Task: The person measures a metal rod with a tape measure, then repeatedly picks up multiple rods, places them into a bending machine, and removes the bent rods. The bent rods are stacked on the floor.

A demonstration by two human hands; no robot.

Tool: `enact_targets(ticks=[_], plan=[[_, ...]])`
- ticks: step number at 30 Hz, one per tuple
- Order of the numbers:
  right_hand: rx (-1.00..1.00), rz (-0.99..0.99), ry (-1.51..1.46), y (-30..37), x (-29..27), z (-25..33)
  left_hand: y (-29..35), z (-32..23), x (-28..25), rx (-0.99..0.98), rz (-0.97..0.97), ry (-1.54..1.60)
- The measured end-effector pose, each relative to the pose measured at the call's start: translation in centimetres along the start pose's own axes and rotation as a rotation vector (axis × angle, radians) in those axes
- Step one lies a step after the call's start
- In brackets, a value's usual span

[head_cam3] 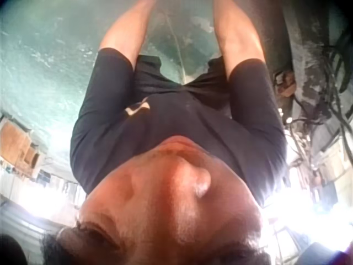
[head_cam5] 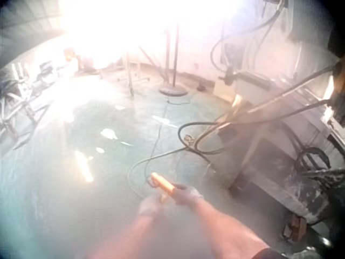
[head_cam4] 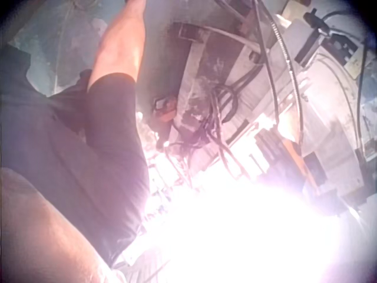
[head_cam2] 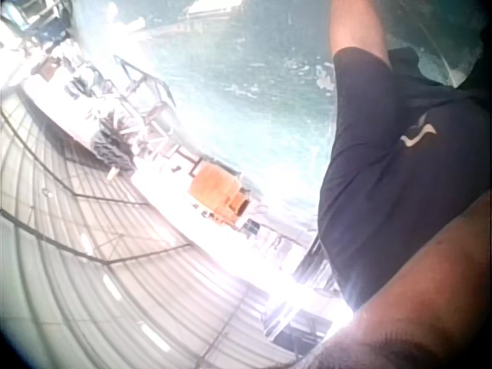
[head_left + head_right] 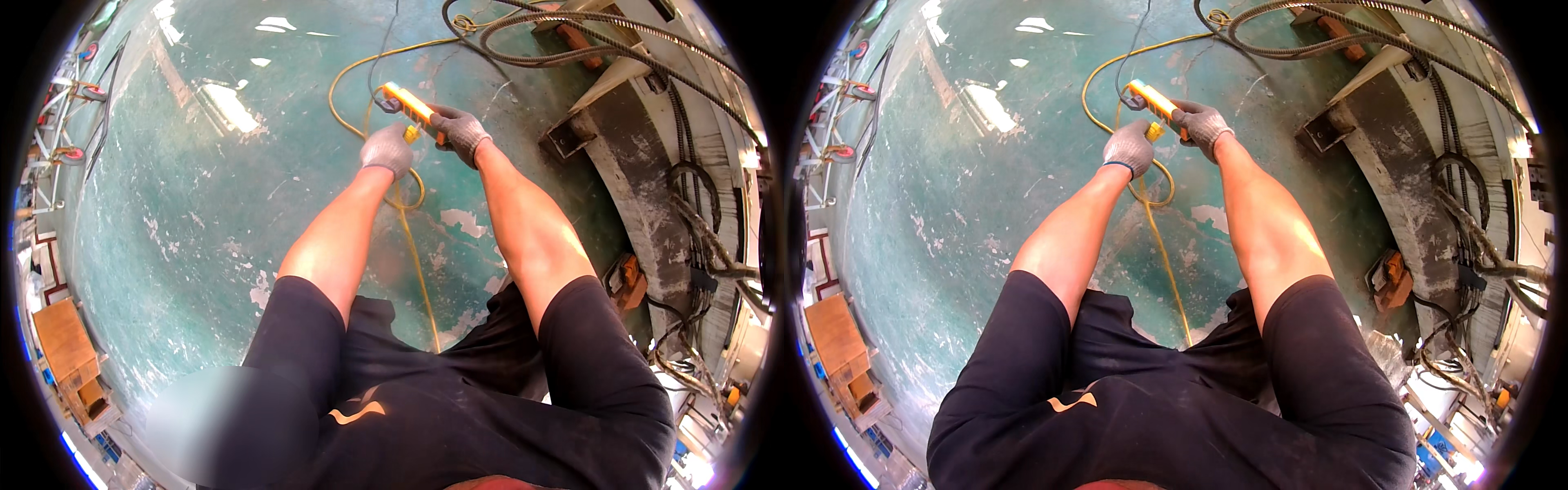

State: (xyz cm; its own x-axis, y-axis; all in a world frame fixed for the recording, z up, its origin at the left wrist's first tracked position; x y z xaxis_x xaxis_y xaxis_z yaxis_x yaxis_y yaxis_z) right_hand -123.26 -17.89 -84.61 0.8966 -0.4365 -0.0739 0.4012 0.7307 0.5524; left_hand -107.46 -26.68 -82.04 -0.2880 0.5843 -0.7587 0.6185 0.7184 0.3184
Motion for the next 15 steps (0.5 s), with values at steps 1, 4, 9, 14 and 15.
enact_targets(ticks=[1,4,9,14,15], plan=[[0.000,0.008,0.008,-0.1,0.1,0.0,0.1,-0.2,-0.1,-0.002,0.013,-0.014],[-0.005,0.006,0.000,-0.2,-0.1,-0.1,0.2,-1.2,-0.4,-0.006,0.041,-0.047],[-0.050,-0.005,0.152,0.8,0.4,1.5,0.3,-0.8,-0.3,-0.049,0.033,-0.053],[-0.068,-0.009,0.322,1.7,0.8,1.9,0.4,-1.2,0.2,-0.038,0.037,-0.063],[-0.042,-0.009,0.305,1.8,1.0,1.3,0.3,-0.9,0.7,-0.041,0.038,-0.065]])
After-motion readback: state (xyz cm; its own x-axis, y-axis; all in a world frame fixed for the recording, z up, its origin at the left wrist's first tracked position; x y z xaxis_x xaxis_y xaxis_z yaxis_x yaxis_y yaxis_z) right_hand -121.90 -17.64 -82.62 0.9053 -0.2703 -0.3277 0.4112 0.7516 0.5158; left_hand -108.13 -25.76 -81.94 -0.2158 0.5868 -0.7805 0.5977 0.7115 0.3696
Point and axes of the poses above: each hand's wrist, its own y-axis away from the middle knuckle, its own x-axis out of the palm, z = x × y, the point moved 8 cm from there along -y, towards the middle knuckle, and after that the axes turned 4 degrees about y, right-handed, at the moved point
